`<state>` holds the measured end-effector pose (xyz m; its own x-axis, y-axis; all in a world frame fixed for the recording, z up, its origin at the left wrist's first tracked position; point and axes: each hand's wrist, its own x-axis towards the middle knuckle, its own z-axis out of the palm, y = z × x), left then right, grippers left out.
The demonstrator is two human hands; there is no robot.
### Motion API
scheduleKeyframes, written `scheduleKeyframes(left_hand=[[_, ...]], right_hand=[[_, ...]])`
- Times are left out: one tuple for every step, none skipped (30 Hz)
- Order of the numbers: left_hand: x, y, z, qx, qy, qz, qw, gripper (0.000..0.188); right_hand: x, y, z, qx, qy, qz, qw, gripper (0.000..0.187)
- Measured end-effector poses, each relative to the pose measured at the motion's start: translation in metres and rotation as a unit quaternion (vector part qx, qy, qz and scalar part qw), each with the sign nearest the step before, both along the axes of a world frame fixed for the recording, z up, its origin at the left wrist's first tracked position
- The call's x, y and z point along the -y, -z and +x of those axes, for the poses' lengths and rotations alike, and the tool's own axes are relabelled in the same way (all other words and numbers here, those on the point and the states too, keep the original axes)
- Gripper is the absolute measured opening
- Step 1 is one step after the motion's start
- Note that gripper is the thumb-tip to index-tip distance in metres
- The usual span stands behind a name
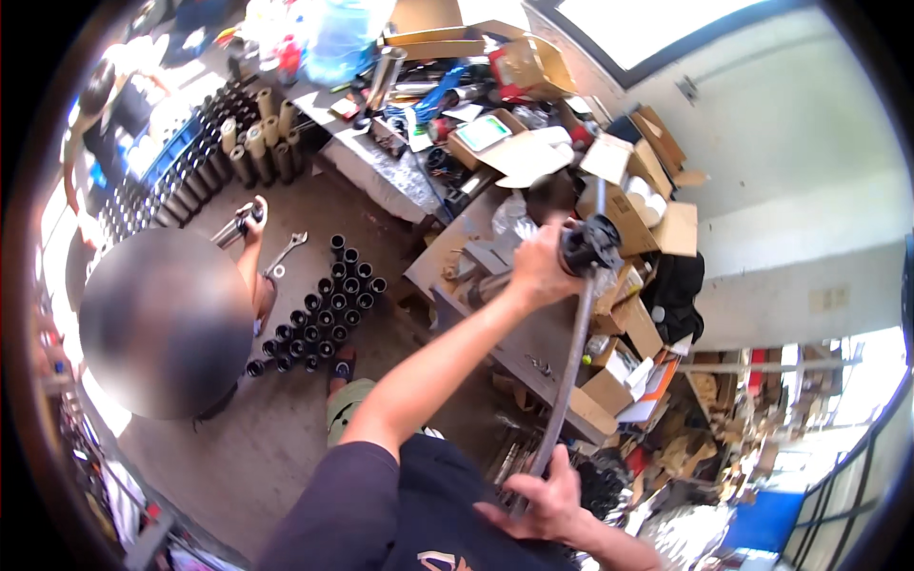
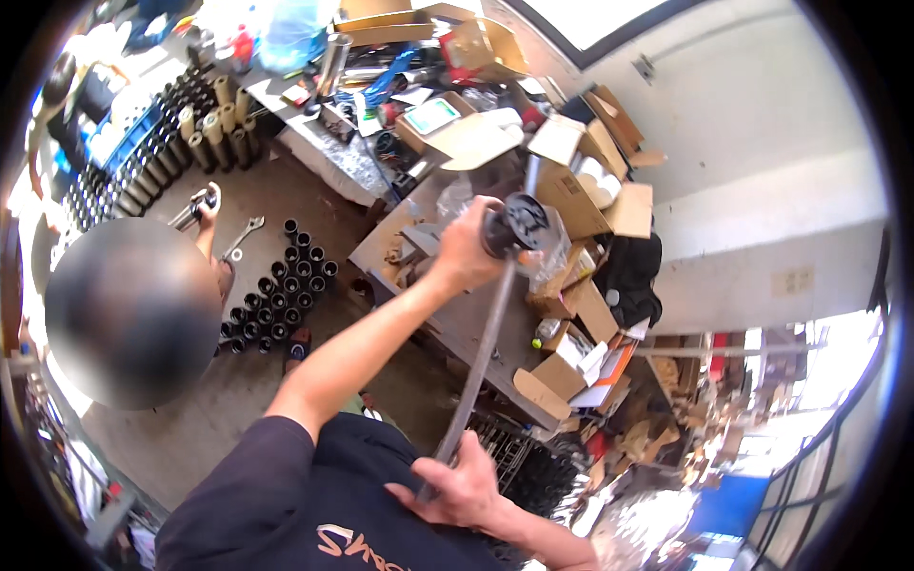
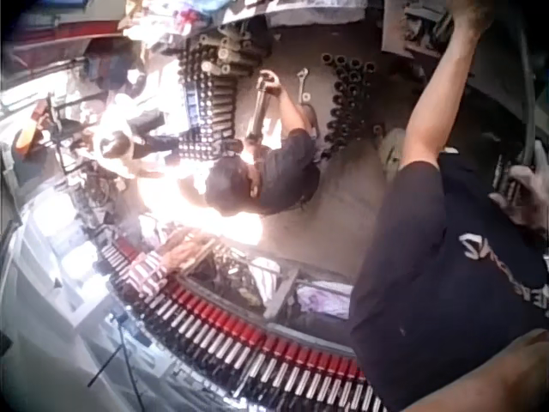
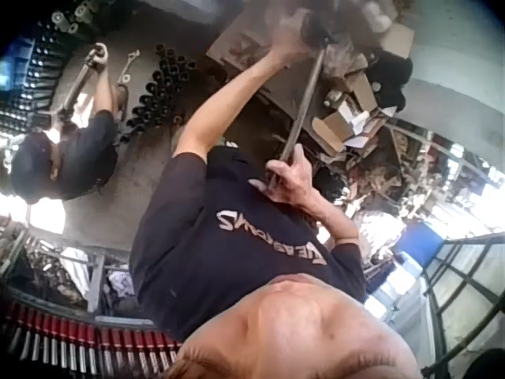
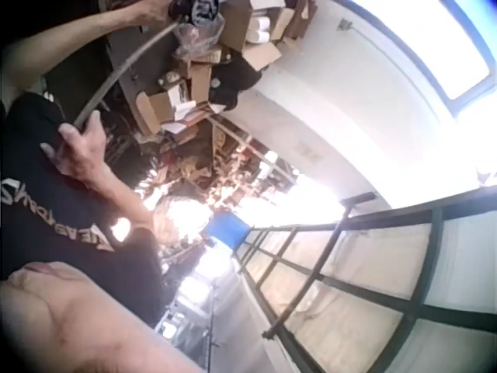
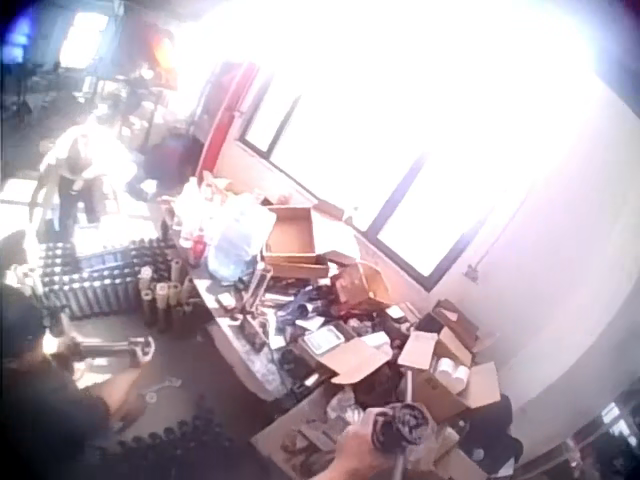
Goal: The person holds a metal cylinder and places a black end cap onto it, then tightens the cap using a horizontal bar tool mounted to the workbench.
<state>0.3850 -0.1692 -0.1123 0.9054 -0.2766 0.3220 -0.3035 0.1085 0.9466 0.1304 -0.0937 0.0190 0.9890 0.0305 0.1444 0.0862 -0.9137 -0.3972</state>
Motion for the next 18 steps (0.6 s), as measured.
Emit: scheduleKeyframes(left_hand=[[-0.017, -0.003, 0.007, -0.018, -0.056, -0.012, 0.998, 0.065], [-0.031, -0.008, 0.011, -0.037, -0.101, -0.033, 0.994, 0.067], [-0.014, -0.002, 0.004, -0.046, -0.055, -0.026, 0.997, 0.062], [-0.013, -0.001, 0.004, -0.063, -0.025, -0.018, 0.998, 0.057], [-0.013, 0.000, 0.000, -0.060, 0.021, -0.013, 0.998, 0.057], [-0.012, -0.001, 0.000, -0.049, 0.060, -0.009, 0.997, 0.058], [-0.008, 0.002, 0.002, -0.058, 0.008, -0.012, 0.998, 0.063], [-0.004, -0.001, -0.016, -0.057, -0.020, -0.013, 0.998, 0.068], [-0.002, -0.005, -0.050, -0.032, -0.081, -0.009, 0.996, 0.074], [-0.012, -0.005, -0.062, -0.032, -0.193, 0.006, 0.981, 0.080], [-0.010, -0.014, -0.089, -0.036, -0.191, -0.068, 0.978, 0.083], [-0.007, -0.019, -0.105, -0.037, -0.184, -0.138, 0.972, 0.086], [0.004, -0.028, -0.105, -0.143, -0.072, -0.183, 0.970, 0.075], [0.024, -0.044, -0.103, -0.245, 0.047, -0.227, 0.941, 0.065], [0.057, -0.050, -0.076, -0.342, 0.170, -0.384, 0.841, 0.050], [0.088, -0.055, -0.050, -0.413, 0.286, -0.519, 0.692, 0.038], [0.106, -0.064, -0.053, -0.434, 0.284, -0.555, 0.651, 0.030], [0.108, -0.063, -0.058, -0.436, 0.303, -0.534, 0.658, 0.026]], right_hand=[[-0.011, -0.011, 0.025, 0.010, -0.034, -0.096, 0.995, 0.030], [-0.011, -0.020, 0.059, 0.059, -0.163, -0.245, 0.954, 0.030], [-0.020, -0.020, 0.086, 0.096, -0.252, -0.238, 0.933, 0.028], [-0.036, -0.018, 0.122, 0.127, -0.360, -0.215, 0.899, 0.025], [-0.054, -0.011, 0.157, 0.145, -0.401, -0.191, 0.884, 0.023], [-0.069, -0.003, 0.197, 0.171, -0.446, -0.167, 0.863, 0.026], [-0.077, 0.006, 0.243, 0.137, -0.453, -0.170, 0.864, 0.022], [-0.079, 0.011, 0.281, 0.110, -0.442, -0.181, 0.872, 0.018], [-0.078, 0.014, 0.322, 0.082, -0.431, -0.189, 0.878, 0.016], [-0.105, 0.017, 0.366, 0.093, -0.405, -0.230, 0.880, 0.016], [-0.096, 0.035, 0.400, 0.147, -0.406, -0.209, 0.877, 0.019], [-0.089, 0.044, 0.413, 0.057, -0.341, -0.235, 0.908, 0.022], [-0.090, 0.053, 0.416, 0.051, -0.357, -0.220, 0.906, 0.022], [-0.090, 0.061, 0.414, 0.043, -0.368, -0.210, 0.905, 0.023], [-0.096, 0.070, 0.416, 0.000, -0.367, -0.225, 0.903, 0.023], [-0.104, 0.077, 0.416, -0.039, -0.363, -0.242, 0.899, 0.023], [-0.101, 0.088, 0.420, -0.064, -0.369, -0.257, 0.891, 0.022], [-0.096, 0.097, 0.421, -0.060, -0.376, -0.284, 0.880, 0.022]])
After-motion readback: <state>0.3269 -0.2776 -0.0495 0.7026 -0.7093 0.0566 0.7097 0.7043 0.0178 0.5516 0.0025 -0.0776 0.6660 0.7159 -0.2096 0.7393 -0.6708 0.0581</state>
